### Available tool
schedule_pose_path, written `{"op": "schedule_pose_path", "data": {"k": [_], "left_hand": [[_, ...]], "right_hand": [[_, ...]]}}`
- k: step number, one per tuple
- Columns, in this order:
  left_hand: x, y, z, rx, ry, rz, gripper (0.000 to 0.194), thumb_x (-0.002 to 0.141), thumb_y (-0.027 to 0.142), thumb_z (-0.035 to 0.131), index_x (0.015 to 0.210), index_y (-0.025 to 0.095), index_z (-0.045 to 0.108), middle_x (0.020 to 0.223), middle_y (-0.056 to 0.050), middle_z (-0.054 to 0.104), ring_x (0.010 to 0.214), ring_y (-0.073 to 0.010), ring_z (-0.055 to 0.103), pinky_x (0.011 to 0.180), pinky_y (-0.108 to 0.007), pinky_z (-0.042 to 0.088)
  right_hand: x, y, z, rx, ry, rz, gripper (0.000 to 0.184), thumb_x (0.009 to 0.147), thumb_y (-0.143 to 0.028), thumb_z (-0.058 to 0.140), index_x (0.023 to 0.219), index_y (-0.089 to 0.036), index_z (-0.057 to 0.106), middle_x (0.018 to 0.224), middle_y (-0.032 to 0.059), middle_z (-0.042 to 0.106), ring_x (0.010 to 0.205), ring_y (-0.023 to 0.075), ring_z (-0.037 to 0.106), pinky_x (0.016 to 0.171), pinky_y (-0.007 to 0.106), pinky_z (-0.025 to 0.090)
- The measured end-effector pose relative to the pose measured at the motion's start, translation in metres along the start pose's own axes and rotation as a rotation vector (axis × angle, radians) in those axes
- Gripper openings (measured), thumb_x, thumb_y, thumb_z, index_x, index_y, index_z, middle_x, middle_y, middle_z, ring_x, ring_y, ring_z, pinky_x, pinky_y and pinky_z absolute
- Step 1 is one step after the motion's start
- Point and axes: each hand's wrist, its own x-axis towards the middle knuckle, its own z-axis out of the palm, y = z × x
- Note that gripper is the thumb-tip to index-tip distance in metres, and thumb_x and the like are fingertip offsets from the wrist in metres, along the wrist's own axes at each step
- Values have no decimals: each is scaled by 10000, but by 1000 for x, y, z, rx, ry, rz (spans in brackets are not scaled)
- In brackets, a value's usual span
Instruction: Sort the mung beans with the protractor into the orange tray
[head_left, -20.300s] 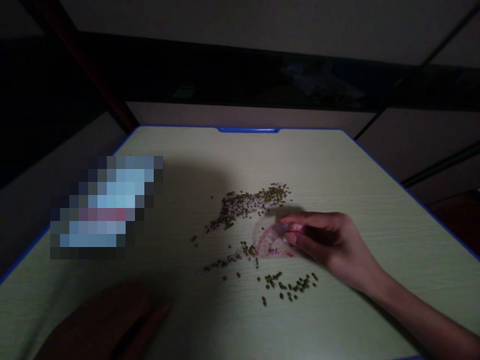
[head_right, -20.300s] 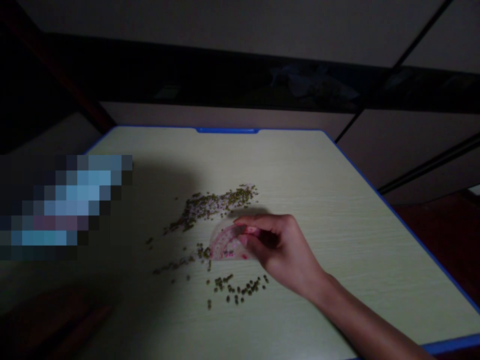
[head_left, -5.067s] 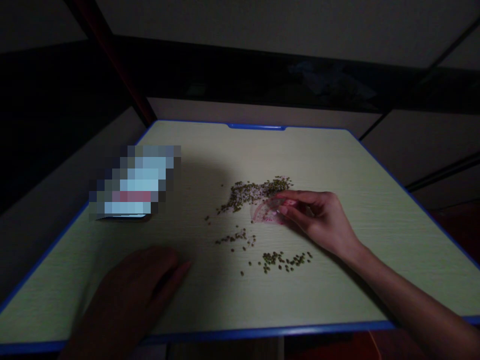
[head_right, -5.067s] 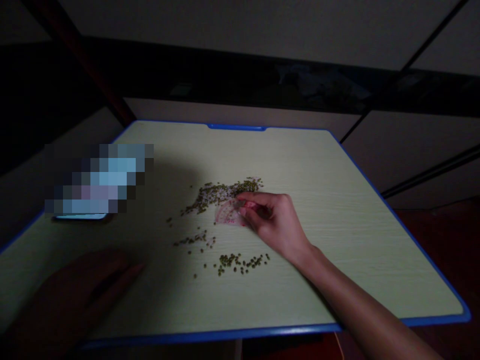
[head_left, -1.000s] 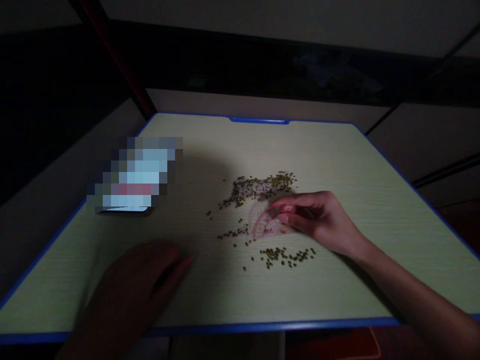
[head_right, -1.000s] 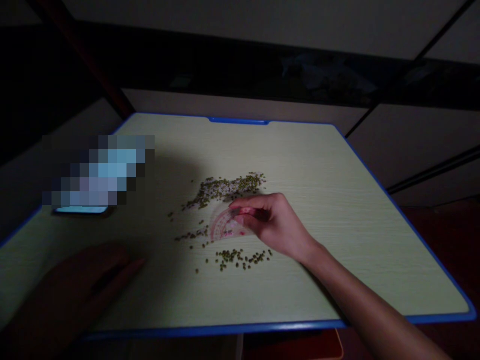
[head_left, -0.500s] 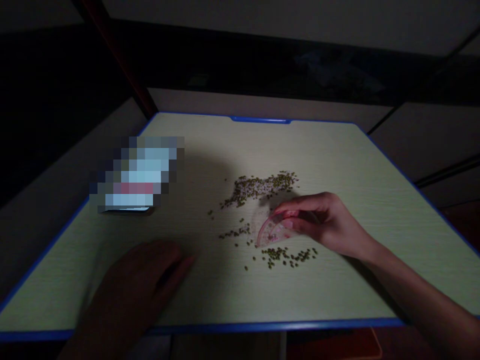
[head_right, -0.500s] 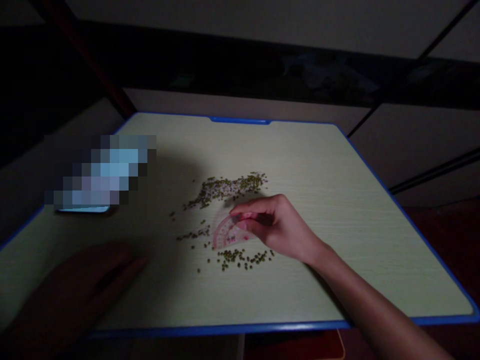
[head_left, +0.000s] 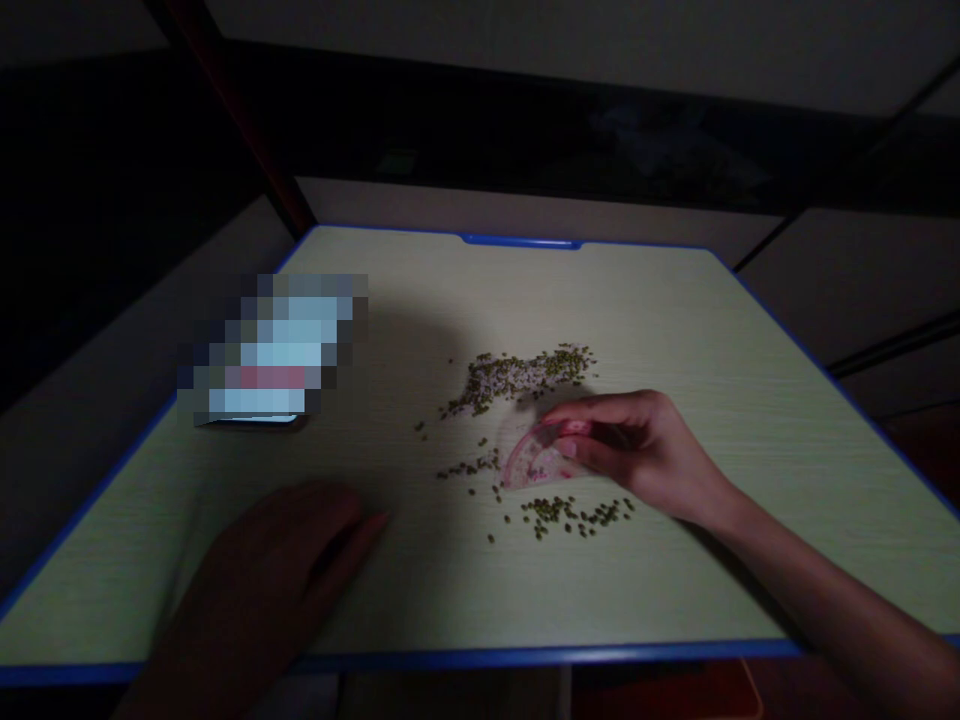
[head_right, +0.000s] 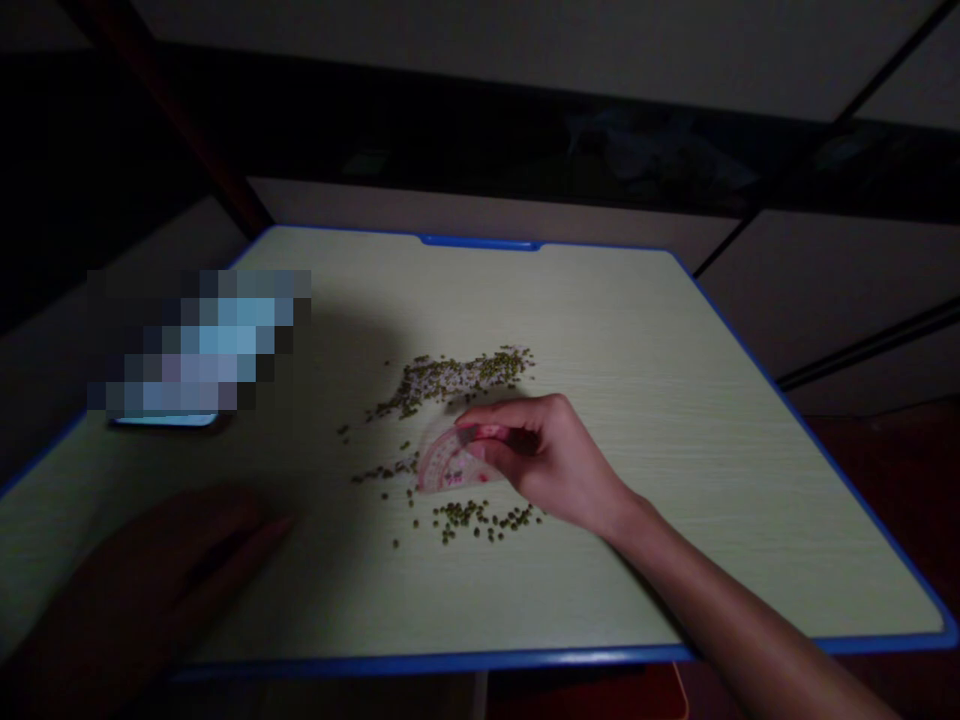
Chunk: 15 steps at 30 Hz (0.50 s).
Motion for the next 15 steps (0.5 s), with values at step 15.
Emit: {"op": "schedule_pose_path", "data": {"k": [15], "left_hand": [[-2, 0, -1, -71, -5, -49, 436, 891, 526, 314, 651, 267, 569, 629, 95, 585, 548, -92, 565, 511, -238, 427]], "right_hand": [[-1, -1, 11, -85, -14, -45, 225, 734, -199, 619, 905, -126, 745, 724, 74, 726, 574, 142, 600, 514, 263, 485]]}}
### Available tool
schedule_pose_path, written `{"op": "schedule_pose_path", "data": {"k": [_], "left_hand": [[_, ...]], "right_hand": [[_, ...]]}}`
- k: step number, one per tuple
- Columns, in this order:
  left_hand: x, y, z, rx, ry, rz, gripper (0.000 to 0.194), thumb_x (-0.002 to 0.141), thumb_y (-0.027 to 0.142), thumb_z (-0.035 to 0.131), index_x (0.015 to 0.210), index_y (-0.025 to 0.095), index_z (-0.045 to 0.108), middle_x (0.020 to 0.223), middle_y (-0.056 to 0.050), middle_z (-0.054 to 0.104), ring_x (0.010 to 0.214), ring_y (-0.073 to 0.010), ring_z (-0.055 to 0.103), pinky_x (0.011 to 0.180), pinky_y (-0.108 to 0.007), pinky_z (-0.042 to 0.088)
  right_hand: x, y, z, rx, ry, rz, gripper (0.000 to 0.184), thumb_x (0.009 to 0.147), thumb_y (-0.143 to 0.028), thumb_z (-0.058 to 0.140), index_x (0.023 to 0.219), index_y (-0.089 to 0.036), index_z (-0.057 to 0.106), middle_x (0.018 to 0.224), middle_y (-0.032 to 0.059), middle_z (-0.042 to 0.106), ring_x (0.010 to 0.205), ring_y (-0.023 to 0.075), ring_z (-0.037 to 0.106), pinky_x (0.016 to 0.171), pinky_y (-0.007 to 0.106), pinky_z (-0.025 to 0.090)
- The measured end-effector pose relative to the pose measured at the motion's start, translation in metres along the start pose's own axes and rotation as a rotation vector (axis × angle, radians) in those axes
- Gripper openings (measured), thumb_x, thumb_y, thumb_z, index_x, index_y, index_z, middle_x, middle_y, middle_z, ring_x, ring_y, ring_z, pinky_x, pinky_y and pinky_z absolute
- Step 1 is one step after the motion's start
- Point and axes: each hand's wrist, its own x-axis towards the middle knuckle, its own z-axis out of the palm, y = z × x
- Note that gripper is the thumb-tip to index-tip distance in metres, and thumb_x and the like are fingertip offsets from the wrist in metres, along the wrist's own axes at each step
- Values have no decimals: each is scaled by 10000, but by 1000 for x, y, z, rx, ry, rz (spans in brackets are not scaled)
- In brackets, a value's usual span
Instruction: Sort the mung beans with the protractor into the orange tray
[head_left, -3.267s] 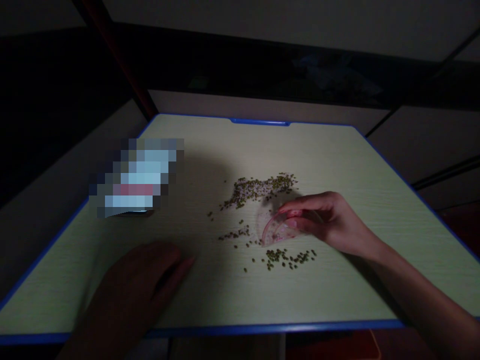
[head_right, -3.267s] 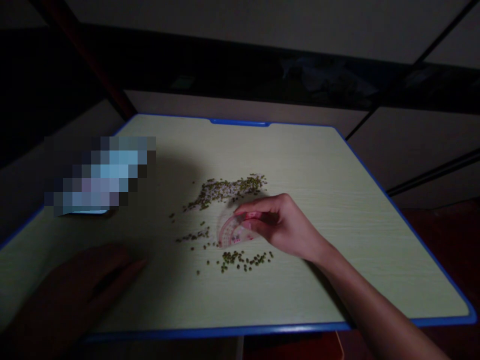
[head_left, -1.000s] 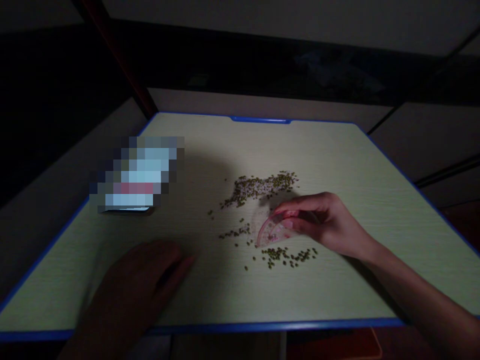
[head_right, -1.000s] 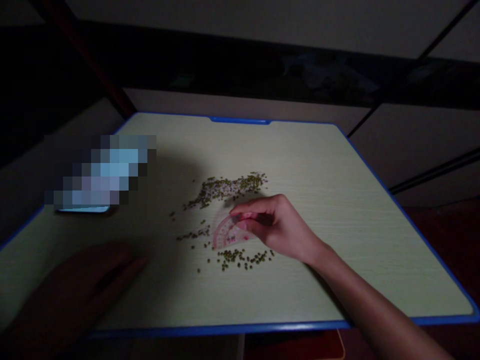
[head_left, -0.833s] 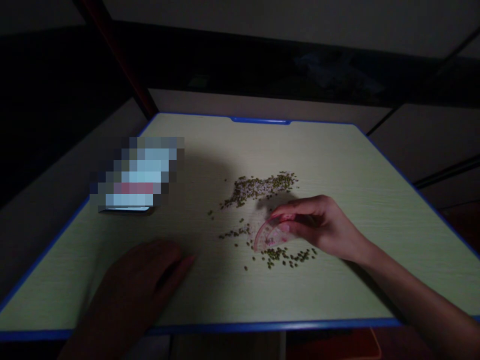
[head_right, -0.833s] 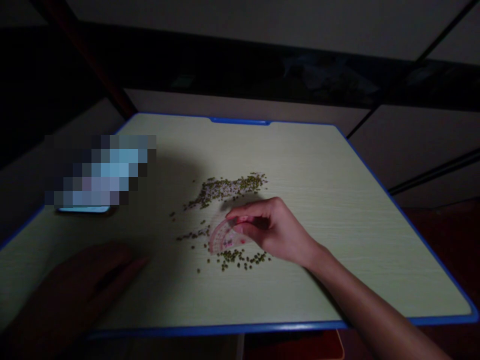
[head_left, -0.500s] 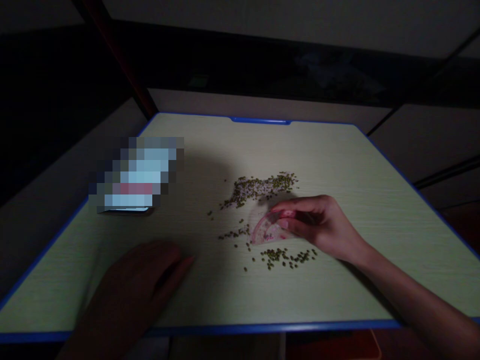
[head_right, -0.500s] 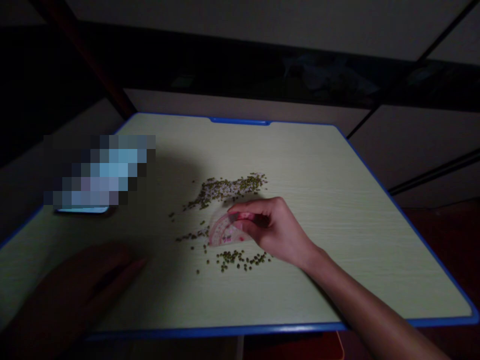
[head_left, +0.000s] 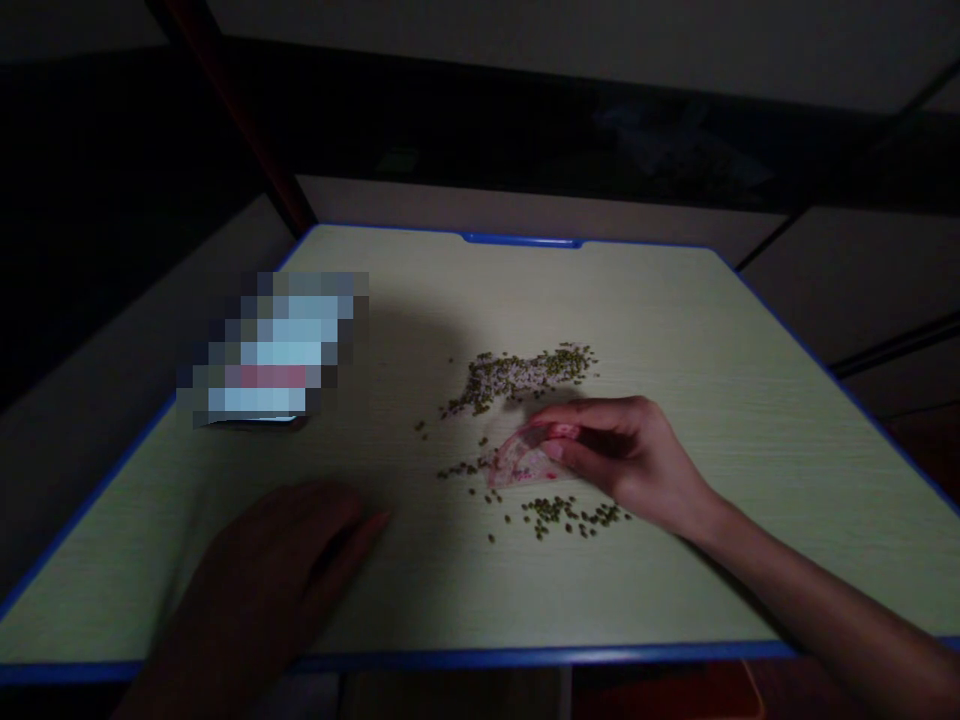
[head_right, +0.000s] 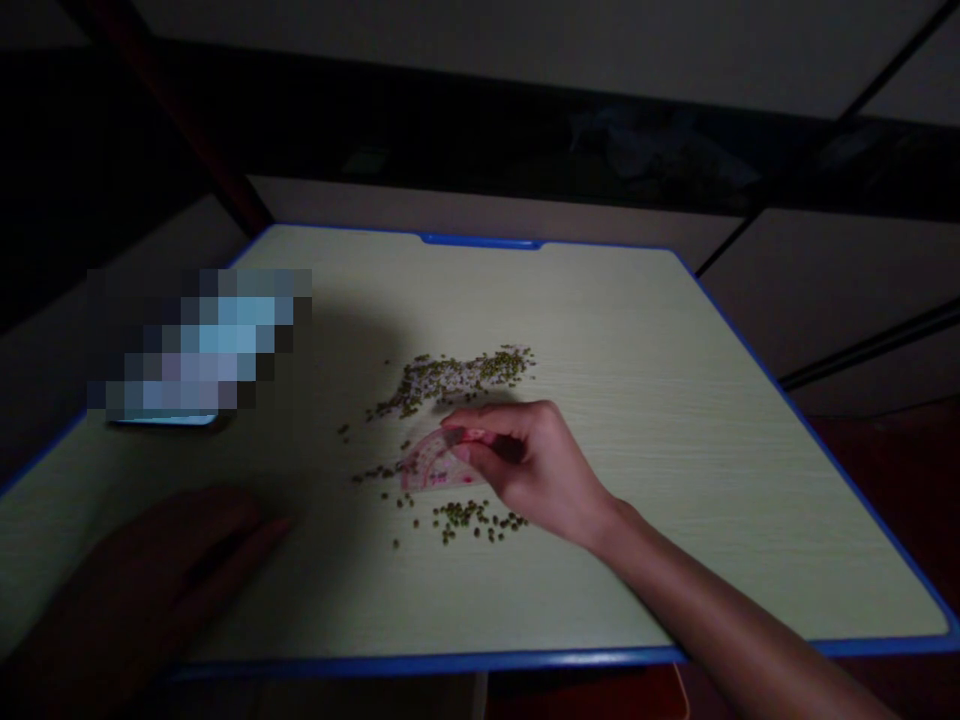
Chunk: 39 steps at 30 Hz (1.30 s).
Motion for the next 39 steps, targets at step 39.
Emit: {"op": "schedule_pose_path", "data": {"k": [39], "left_hand": [[-2, 0, 1, -128, -255, -273, 617, 803, 714, 218, 618, 239, 565, 657, 30, 573, 654, -152, 531, 642, -294, 364]], "right_hand": [[23, -7, 15, 15, -349, -192, 204, 783, -154, 592, 921, -105, 734, 805, 77, 730, 684, 152, 640, 601, 253, 506]]}}
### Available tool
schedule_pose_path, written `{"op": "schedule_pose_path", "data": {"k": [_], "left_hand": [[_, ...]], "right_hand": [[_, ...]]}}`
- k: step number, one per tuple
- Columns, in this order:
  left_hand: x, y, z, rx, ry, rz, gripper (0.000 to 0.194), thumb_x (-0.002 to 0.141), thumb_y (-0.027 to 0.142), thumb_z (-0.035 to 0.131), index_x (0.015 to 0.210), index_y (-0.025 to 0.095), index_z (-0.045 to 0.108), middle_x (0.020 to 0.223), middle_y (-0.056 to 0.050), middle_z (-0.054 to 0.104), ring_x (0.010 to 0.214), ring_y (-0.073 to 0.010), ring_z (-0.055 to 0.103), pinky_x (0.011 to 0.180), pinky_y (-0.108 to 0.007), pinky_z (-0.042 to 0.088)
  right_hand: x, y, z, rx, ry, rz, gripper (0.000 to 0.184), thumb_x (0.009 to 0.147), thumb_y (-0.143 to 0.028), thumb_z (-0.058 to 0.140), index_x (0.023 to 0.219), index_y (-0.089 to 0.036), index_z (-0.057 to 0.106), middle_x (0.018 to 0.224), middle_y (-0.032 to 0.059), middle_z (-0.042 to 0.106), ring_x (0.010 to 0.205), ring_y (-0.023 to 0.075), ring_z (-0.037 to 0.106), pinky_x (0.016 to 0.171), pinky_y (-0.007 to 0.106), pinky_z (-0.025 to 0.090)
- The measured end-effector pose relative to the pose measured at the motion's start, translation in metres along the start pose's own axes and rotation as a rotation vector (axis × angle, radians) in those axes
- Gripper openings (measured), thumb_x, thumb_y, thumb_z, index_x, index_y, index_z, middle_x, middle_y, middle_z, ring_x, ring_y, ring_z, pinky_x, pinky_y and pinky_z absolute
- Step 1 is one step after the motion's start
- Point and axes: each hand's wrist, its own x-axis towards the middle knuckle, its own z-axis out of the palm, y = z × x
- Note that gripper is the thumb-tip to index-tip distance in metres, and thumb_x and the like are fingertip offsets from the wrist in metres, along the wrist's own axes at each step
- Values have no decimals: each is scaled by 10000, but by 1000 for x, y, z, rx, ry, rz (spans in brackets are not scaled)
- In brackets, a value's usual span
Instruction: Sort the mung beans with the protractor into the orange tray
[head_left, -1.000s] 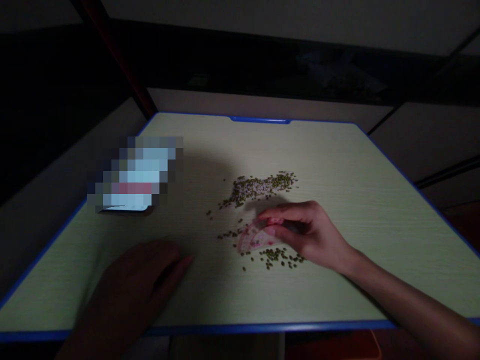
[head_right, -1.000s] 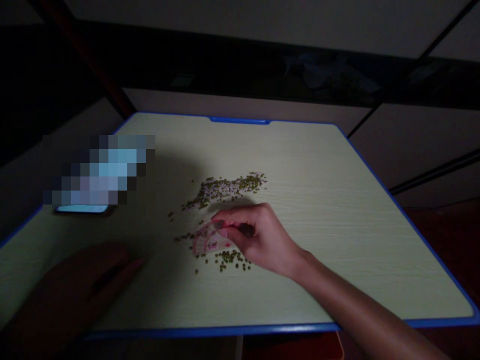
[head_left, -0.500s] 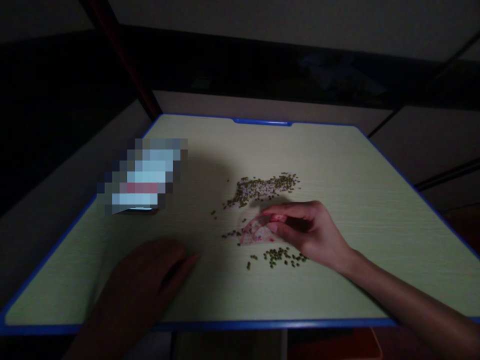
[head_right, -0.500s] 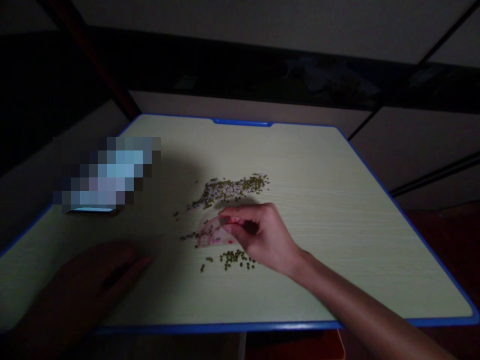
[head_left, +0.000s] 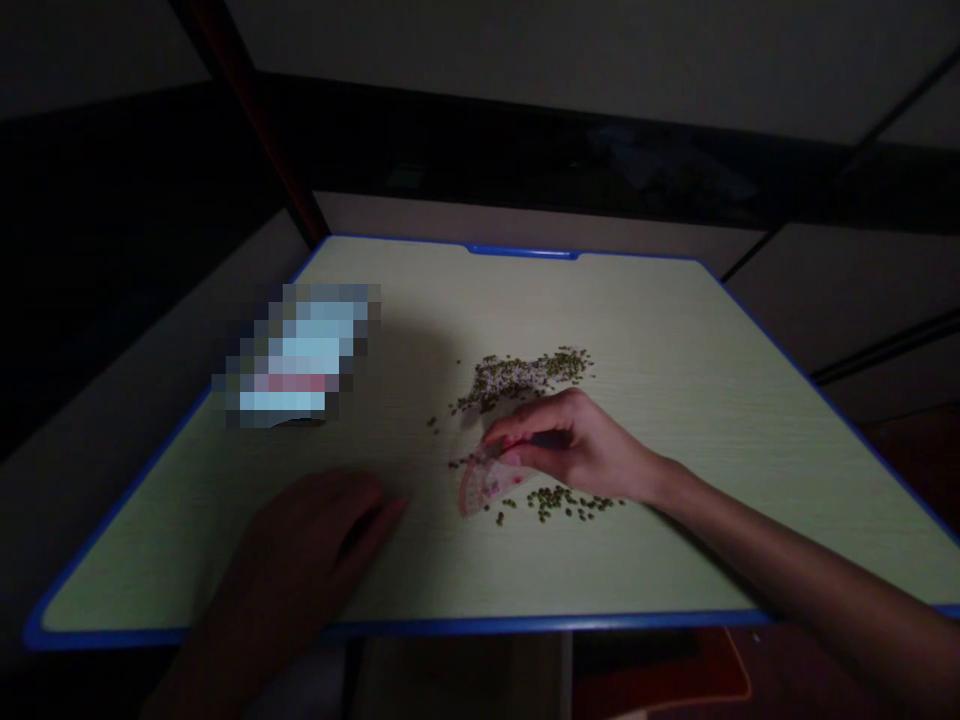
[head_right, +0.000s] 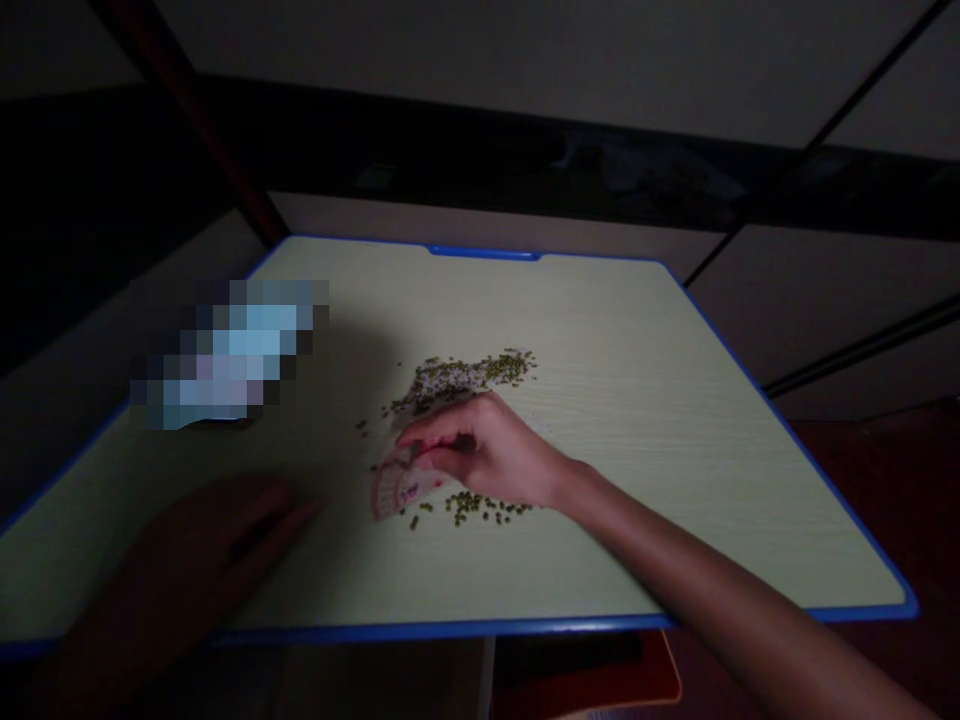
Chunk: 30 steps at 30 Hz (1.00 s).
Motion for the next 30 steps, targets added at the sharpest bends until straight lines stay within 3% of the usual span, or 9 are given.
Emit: {"op": "schedule_pose_path", "data": {"k": [7, 15, 21, 24, 25, 28, 30], "left_hand": [[-1, 0, -2, -6, -49, -31, 675, 770, 754, 156, 651, 240, 577, 699, 11, 584, 694, -162, 538, 669, -310, 366], [2, 3, -2, 2, -64, -59, 696, 757, 765, 130, 647, 229, 561, 701, 7, 571, 707, -170, 527, 696, -317, 364], [1, 1, -2, 15, -43, -38, 695, 764, 760, 140, 665, 228, 577, 720, 5, 587, 713, -166, 541, 704, -316, 376], [2, 2, -3, 17, -37, -35, 706, 760, 764, 125, 634, 228, 566, 688, 7, 579, 685, -163, 536, 677, -313, 371], [2, 2, -3, 15, -36, -32, 709, 759, 765, 117, 631, 229, 563, 685, 10, 578, 681, -163, 536, 674, -314, 371], [1, 1, -2, 15, -43, -24, 697, 762, 764, 126, 648, 235, 564, 705, 18, 585, 698, -169, 545, 679, -317, 378], [-1, 0, -2, 19, -43, -26, 684, 768, 760, 142, 663, 235, 568, 727, 17, 590, 714, -171, 550, 696, -321, 385]], "right_hand": [[2, -3, -12, -37, -252, -33, 185, 804, -142, 594, 930, -124, 729, 836, 52, 729, 735, 132, 647, 654, 221, 499], [2, -1, -20, 13, -363, -20, 185, 808, -165, 605, 928, -102, 730, 785, 54, 709, 702, 130, 631, 627, 220, 491], [-2, -5, -28, -5, -376, 12, 186, 790, -146, 607, 920, -109, 736, 755, 45, 705, 677, 121, 623, 590, 209, 495], [-16, -19, -29, -60, -211, 9, 173, 770, -125, 619, 888, -129, 746, 741, 41, 725, 655, 127, 644, 586, 217, 511], [-23, -26, -26, -75, -81, 20, 175, 751, -130, 645, 895, -136, 746, 754, 43, 734, 650, 130, 652, 570, 213, 516], [-50, -43, 0, -119, 476, 85, 187, 708, -131, 676, 869, -192, 748, 692, 8, 745, 563, 118, 655, 512, 196, 535], [-66, -50, 28, -168, 713, 133, 184, 686, -141, 691, 843, -221, 744, 600, -19, 725, 494, 119, 650, 478, 194, 547]]}}
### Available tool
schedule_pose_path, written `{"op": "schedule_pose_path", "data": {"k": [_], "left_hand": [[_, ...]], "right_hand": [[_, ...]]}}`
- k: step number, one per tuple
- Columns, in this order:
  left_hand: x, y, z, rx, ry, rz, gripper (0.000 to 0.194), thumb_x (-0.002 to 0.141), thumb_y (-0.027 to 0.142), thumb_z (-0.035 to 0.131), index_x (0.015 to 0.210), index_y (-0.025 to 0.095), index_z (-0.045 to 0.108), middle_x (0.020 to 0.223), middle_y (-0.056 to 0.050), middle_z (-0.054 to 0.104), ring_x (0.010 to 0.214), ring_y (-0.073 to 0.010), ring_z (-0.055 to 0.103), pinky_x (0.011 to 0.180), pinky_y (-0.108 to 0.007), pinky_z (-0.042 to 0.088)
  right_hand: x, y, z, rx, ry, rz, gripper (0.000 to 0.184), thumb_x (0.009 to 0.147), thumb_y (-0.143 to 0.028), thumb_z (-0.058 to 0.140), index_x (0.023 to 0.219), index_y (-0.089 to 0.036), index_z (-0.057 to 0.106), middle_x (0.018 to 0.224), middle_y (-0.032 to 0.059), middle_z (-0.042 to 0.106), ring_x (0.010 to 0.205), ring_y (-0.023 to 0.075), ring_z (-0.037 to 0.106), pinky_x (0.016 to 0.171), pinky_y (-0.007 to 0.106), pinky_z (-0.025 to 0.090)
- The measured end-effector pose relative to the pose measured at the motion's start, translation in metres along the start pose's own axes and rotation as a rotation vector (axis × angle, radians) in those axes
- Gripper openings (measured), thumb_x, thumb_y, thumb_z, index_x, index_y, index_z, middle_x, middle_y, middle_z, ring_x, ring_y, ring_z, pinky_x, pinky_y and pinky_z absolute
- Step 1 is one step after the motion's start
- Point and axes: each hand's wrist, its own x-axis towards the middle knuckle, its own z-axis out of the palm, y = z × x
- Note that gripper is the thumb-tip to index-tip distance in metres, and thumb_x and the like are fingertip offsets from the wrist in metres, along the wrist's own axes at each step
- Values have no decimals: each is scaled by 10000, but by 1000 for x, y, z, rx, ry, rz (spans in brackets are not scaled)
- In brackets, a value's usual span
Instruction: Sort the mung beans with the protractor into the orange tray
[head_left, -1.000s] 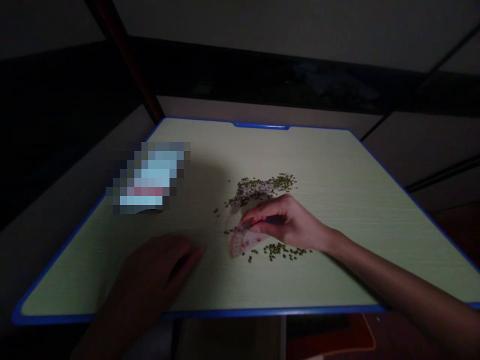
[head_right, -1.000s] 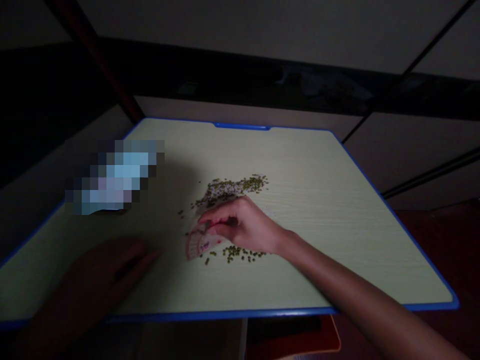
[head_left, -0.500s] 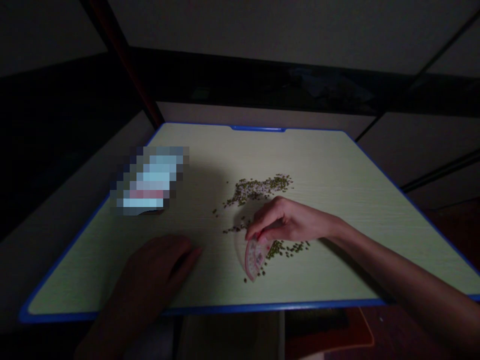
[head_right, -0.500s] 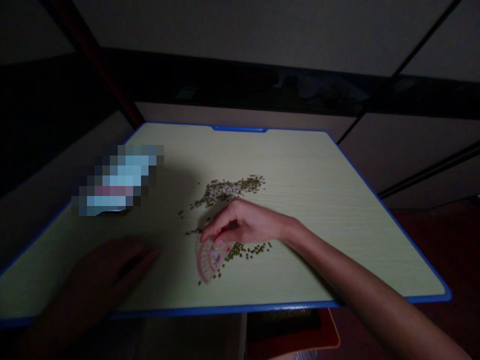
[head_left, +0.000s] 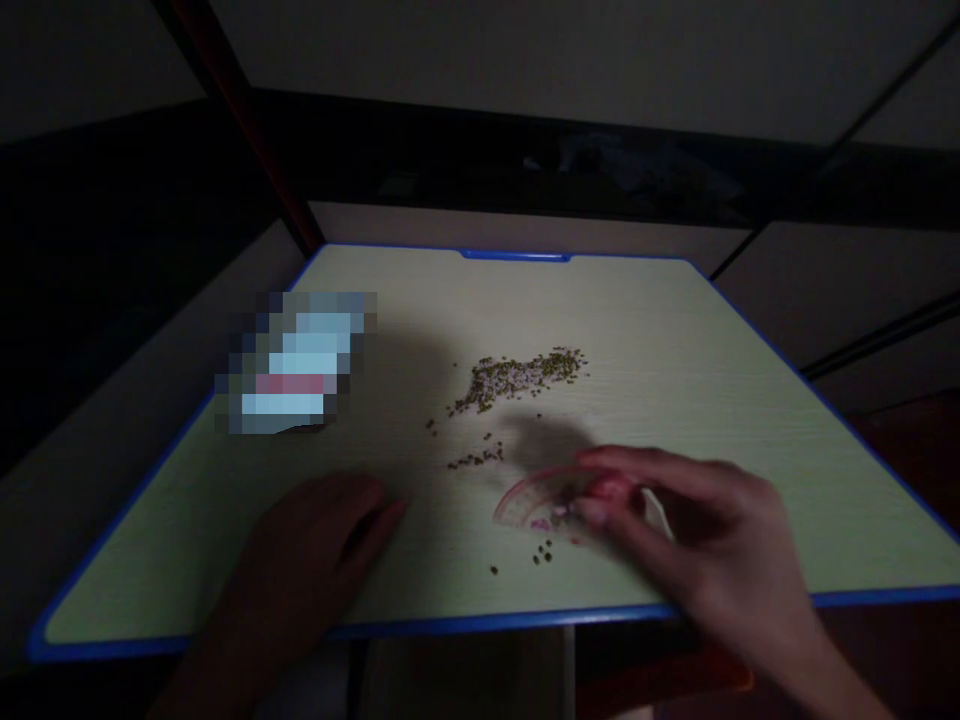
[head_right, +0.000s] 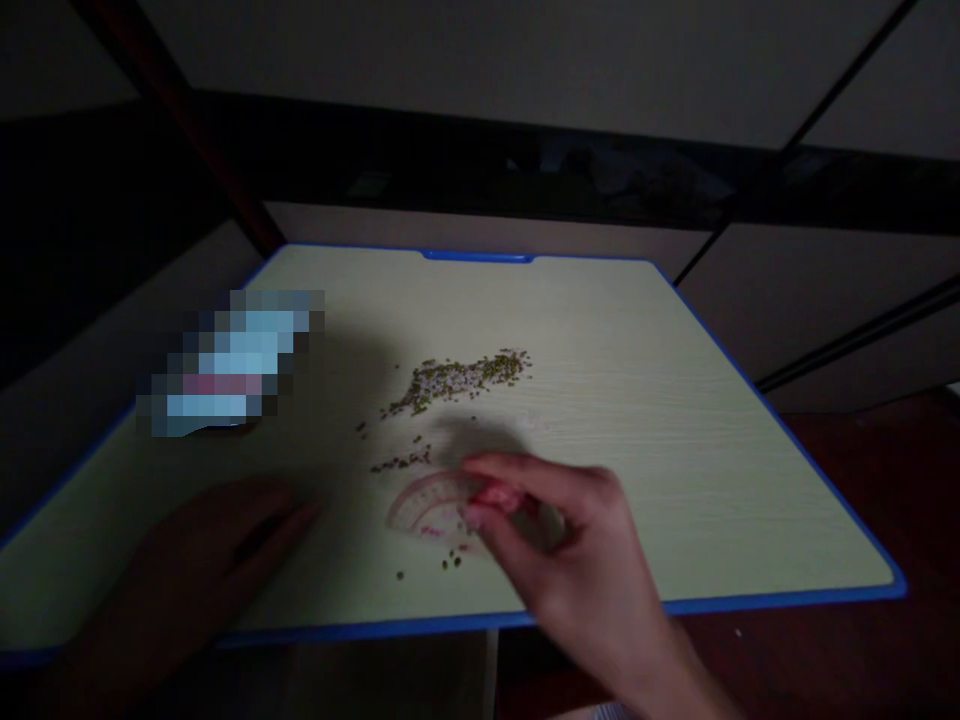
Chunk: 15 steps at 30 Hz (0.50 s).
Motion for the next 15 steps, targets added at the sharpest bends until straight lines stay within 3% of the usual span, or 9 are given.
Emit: {"op": "schedule_pose_path", "data": {"k": [2, 4, 8, 11, 15], "left_hand": [[0, 0, -1, -1, -10, -13, 685, 766, 763, 148, 663, 231, 567, 724, 10, 586, 720, -175, 547, 704, -324, 390], [0, 2, -2, -9, -28, -24, 680, 774, 751, 145, 678, 230, 571, 734, 5, 587, 741, -180, 548, 724, -331, 397], [1, 6, -4, -9, -32, -23, 669, 780, 741, 156, 714, 228, 579, 784, -3, 602, 774, -189, 555, 760, -349, 410], [2, 6, -4, -27, -25, -26, 662, 774, 752, 173, 695, 234, 579, 749, 7, 599, 759, -190, 560, 746, -343, 415], [3, 5, -3, -8, -28, -28, 639, 791, 730, 185, 695, 234, 576, 751, 8, 598, 748, -185, 555, 750, -338, 409]], "right_hand": [[-29, -3, 17, -54, 120, 33, 206, 709, -162, 661, 878, -250, 738, 647, -11, 743, 510, 137, 672, 466, 208, 564], [-50, -4, 37, -109, 150, 54, 211, 735, -204, 657, 920, -263, 739, 694, 12, 756, 549, 169, 690, 496, 251, 591], [-63, -2, 67, -137, 174, 94, 239, 757, -213, 655, 963, -307, 732, 837, 12, 766, 634, 210, 715, 577, 315, 618], [-61, 2, 71, -99, 244, 60, 259, 795, -179, 595, 993, -288, 721, 872, 10, 763, 669, 207, 725, 640, 299, 621], [-62, 10, 59, -244, 302, 37, 280, 812, -175, 583, 1042, -281, 701, 888, 17, 760, 677, 215, 730, 686, 310, 618]]}}
